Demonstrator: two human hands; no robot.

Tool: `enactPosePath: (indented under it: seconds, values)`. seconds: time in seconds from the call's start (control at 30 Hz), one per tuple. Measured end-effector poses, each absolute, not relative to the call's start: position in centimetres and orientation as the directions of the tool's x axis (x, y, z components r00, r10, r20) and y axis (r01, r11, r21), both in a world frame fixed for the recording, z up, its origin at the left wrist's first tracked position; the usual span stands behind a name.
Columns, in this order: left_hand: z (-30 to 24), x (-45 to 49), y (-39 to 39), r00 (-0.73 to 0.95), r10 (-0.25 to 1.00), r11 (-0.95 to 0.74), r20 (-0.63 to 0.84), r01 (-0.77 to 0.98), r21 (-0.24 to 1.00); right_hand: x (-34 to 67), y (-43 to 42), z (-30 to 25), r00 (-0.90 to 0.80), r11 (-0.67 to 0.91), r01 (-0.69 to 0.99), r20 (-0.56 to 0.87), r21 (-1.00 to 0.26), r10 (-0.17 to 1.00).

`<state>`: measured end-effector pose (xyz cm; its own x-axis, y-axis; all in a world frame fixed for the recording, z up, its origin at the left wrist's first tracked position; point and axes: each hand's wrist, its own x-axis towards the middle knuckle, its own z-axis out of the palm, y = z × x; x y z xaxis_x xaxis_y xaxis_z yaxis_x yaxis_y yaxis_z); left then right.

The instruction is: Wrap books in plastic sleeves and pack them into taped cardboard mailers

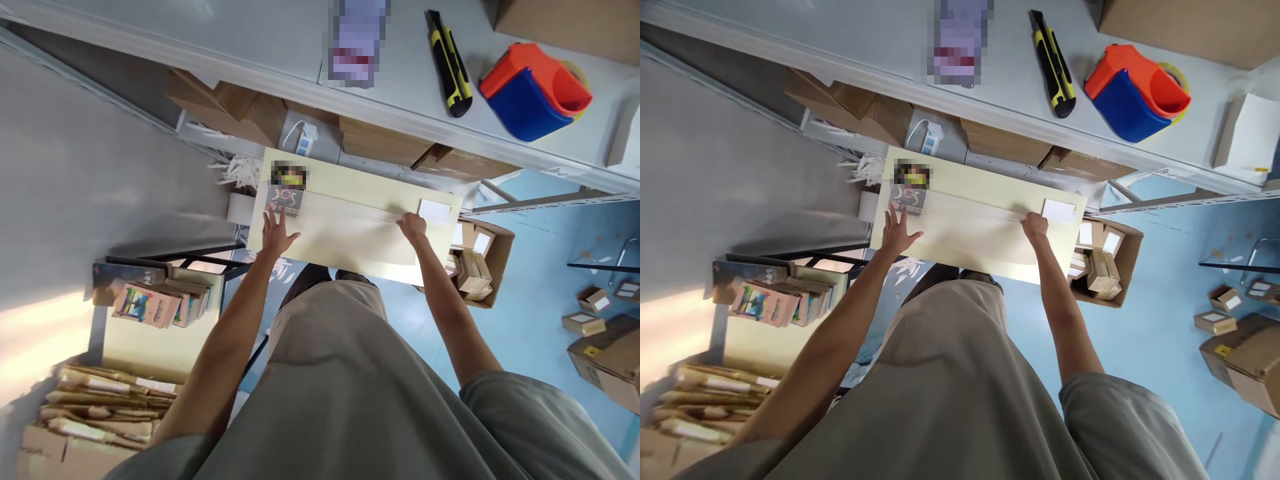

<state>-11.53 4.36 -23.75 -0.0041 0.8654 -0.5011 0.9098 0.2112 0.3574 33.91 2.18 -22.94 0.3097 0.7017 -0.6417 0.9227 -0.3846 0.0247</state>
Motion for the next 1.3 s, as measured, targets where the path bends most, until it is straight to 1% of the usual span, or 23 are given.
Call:
enactPosePath:
  seconds: [0.1,0.17,0.2,0.27,0.33,0.43,0.5,0.53,0.63,0.8,0.93,1.0,1.07,1.13,1.2,1.23,1.3]
  values:
    - [-25.5,-11.9,4.7,0.107,0.807,0.097,-0.581,0.946,0.309,32.3,-0.4,-23.6,0.381,-0.423,0.906,-0.479,0.023,0.791]
    - [-26.3,-11.9,4.2,0.144,0.797,0.058,-0.587,0.949,0.311,30.4,-2.3,-23.8,0.405,-0.449,0.893,-0.383,-0.031,0.831]
    - [-26.6,-11.9,3.9,0.152,0.802,0.046,-0.577,0.948,0.314,29.1,-3.1,-24.0,0.396,-0.453,0.888,-0.368,-0.077,0.841]
    - [-26.8,-11.8,3.3,0.166,0.824,0.025,-0.542,0.944,0.328,25.6,-4.2,-24.2,0.34,-0.444,0.873,-0.4,-0.202,0.851]
    - [-26.9,-11.7,2.9,0.186,0.838,0.005,-0.513,0.938,0.348,21.2,-4.4,-24.6,0.247,-0.436,0.824,-0.462,-0.363,0.852]
    - [-26.9,-11.7,2.9,0.202,0.836,-0.003,-0.511,0.932,0.364,13.9,-2.9,-25.7,0.044,-0.441,0.675,-0.565,-0.591,0.824]
    - [-26.8,-12.0,3.1,0.209,0.827,-0.006,-0.522,0.932,0.363,9.4,-1.1,-26.6,-0.05,-0.457,0.582,-0.59,-0.673,0.806]
    - [-26.7,-12.2,3.2,0.219,0.822,-0.015,-0.526,0.932,0.363,7.4,-0.2,-27.2,-0.06,-0.494,0.531,-0.612,-0.689,0.789]
    - [-26.5,-13.5,4.0,0.27,0.802,-0.068,-0.533,0.928,0.367,3.2,2.4,-28.6,-0.04,-0.635,0.369,-0.694,-0.679,0.719]
    - [-26.1,-16.1,5.8,0.353,0.77,-0.15,-0.532,0.91,0.386,0.5,4.3,-29.9,0.036,-0.816,0.159,-0.823,-0.556,0.567]
    - [-25.7,-17.5,7.7,0.426,0.727,-0.184,-0.539,0.877,0.444,-0.1,4.2,-30.5,0.107,-0.853,0.099,-0.846,-0.513,0.522]
    - [-25.8,-17.8,9.3,0.433,0.713,-0.136,-0.551,0.857,0.498,-0.2,4.0,-30.7,0.127,-0.868,0.062,-0.859,-0.493,0.496]
    - [-26.2,-18.0,11.5,0.376,0.749,-0.01,-0.546,0.83,0.558,-0.3,3.9,-30.9,0.138,-0.888,0.002,-0.879,-0.46,0.456]
    - [-27.0,-17.9,14.2,0.253,0.827,0.127,-0.502,0.785,0.606,-0.3,3.8,-31.0,0.134,-0.903,-0.059,-0.9,-0.425,0.415]
    - [-28.0,-17.5,16.9,0.115,0.89,0.221,-0.442,0.738,0.637,-0.3,3.7,-30.9,0.121,-0.909,-0.096,-0.911,-0.406,0.394]
    - [-28.5,-17.3,18.2,0.058,0.902,0.258,-0.427,0.721,0.643,-0.4,3.7,-30.9,0.116,-0.909,-0.11,-0.914,-0.402,0.39]
    - [-29.7,-16.7,20.4,-0.03,0.894,0.341,-0.448,0.695,0.633,-0.4,3.7,-30.8,0.111,-0.908,-0.129,-0.916,-0.399,0.386]
